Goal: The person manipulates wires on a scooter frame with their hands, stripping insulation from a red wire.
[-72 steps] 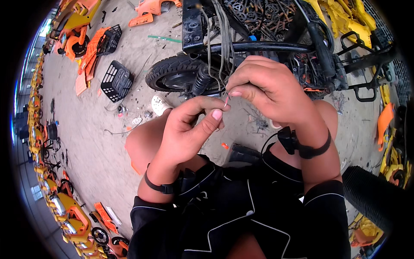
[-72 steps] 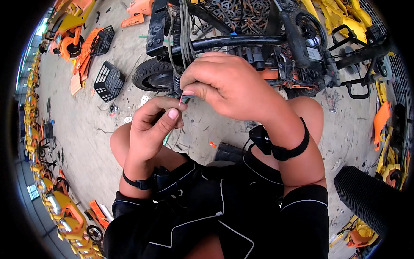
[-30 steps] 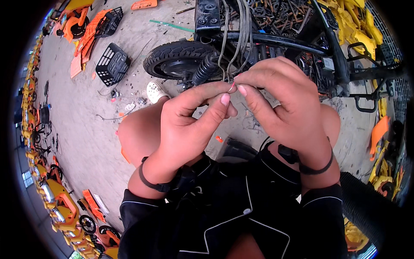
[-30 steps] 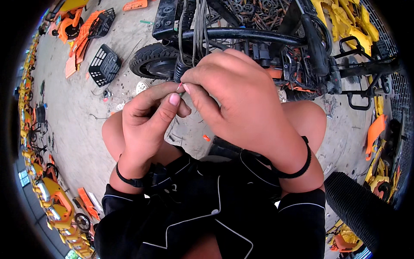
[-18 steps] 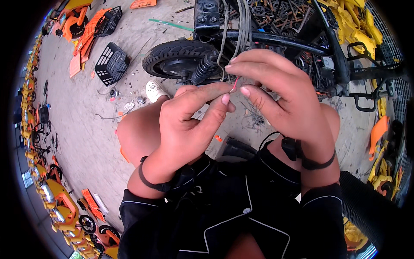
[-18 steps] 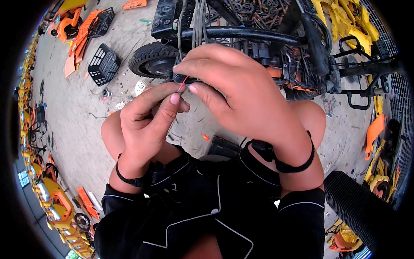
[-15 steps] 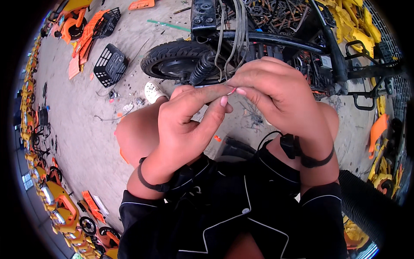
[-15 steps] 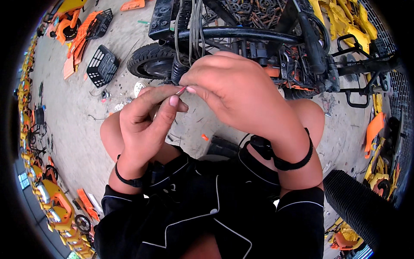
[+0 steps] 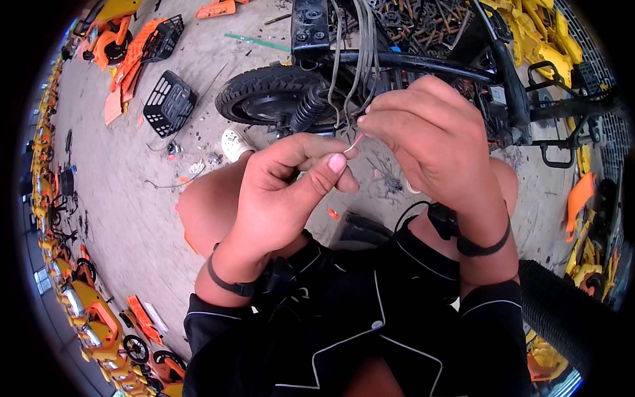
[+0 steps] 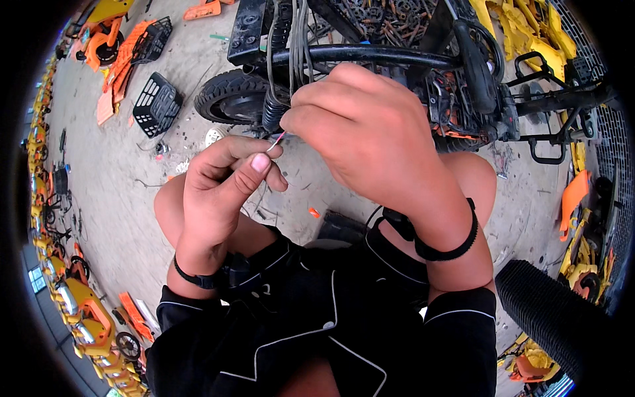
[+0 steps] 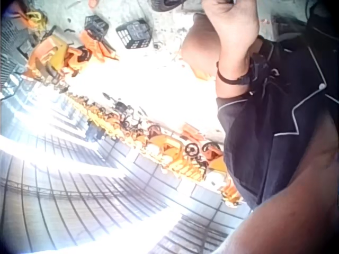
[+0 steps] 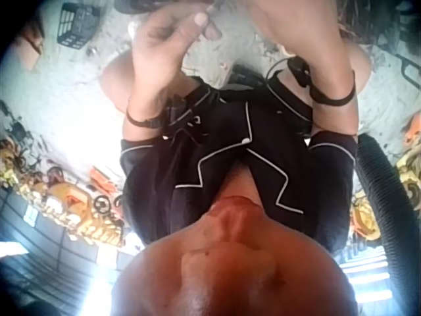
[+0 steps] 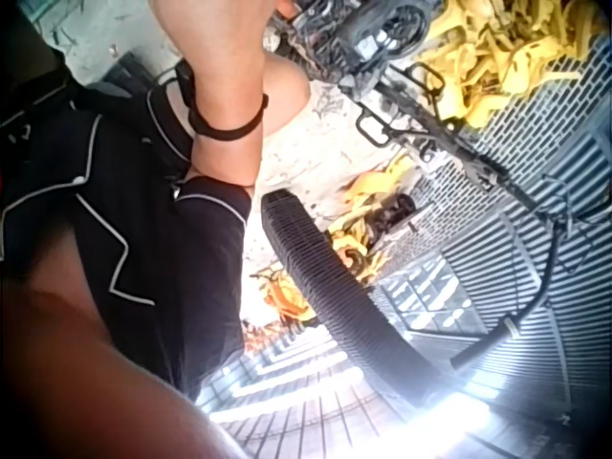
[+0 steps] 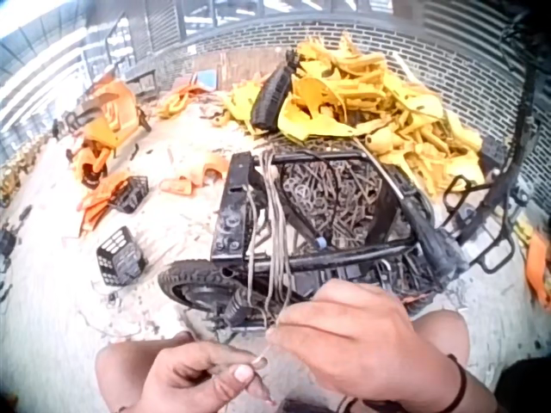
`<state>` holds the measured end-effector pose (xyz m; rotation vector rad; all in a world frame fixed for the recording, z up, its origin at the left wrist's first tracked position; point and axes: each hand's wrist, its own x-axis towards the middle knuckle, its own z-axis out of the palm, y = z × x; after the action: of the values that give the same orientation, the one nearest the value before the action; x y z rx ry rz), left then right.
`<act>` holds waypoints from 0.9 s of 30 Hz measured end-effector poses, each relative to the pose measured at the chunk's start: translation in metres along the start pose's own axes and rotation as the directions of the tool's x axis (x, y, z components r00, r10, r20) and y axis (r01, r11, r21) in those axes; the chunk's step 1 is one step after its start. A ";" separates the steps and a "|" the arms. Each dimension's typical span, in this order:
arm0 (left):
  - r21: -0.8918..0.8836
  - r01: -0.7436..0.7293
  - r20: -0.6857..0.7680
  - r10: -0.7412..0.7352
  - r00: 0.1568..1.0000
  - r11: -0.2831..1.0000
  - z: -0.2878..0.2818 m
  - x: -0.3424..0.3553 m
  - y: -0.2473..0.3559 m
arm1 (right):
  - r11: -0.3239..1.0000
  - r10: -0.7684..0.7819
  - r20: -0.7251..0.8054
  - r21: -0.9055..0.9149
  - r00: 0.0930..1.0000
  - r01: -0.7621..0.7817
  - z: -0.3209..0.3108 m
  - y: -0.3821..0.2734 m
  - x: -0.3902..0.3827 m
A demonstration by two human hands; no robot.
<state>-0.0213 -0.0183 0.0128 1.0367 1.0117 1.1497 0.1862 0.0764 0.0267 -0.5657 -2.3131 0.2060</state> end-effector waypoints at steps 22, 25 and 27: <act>0.242 -0.052 -0.023 0.059 0.998 0.969 0.004 -0.001 -0.007 | 0.999 0.019 0.048 0.027 0.999 -0.021 0.005 -0.007 -0.003; 0.082 0.010 -0.064 -0.005 0.998 0.997 0.006 0.000 -0.005 | 0.994 0.087 0.036 0.065 0.996 -0.089 0.004 -0.009 0.000; 0.028 0.015 -0.067 -0.013 0.998 1.000 0.005 0.001 -0.006 | 0.991 0.102 0.052 0.076 0.993 -0.106 0.003 -0.009 0.000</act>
<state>-0.0150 -0.0184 0.0084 1.0177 1.0891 1.1679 0.1810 0.0685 0.0268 -0.6479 -2.3121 0.3624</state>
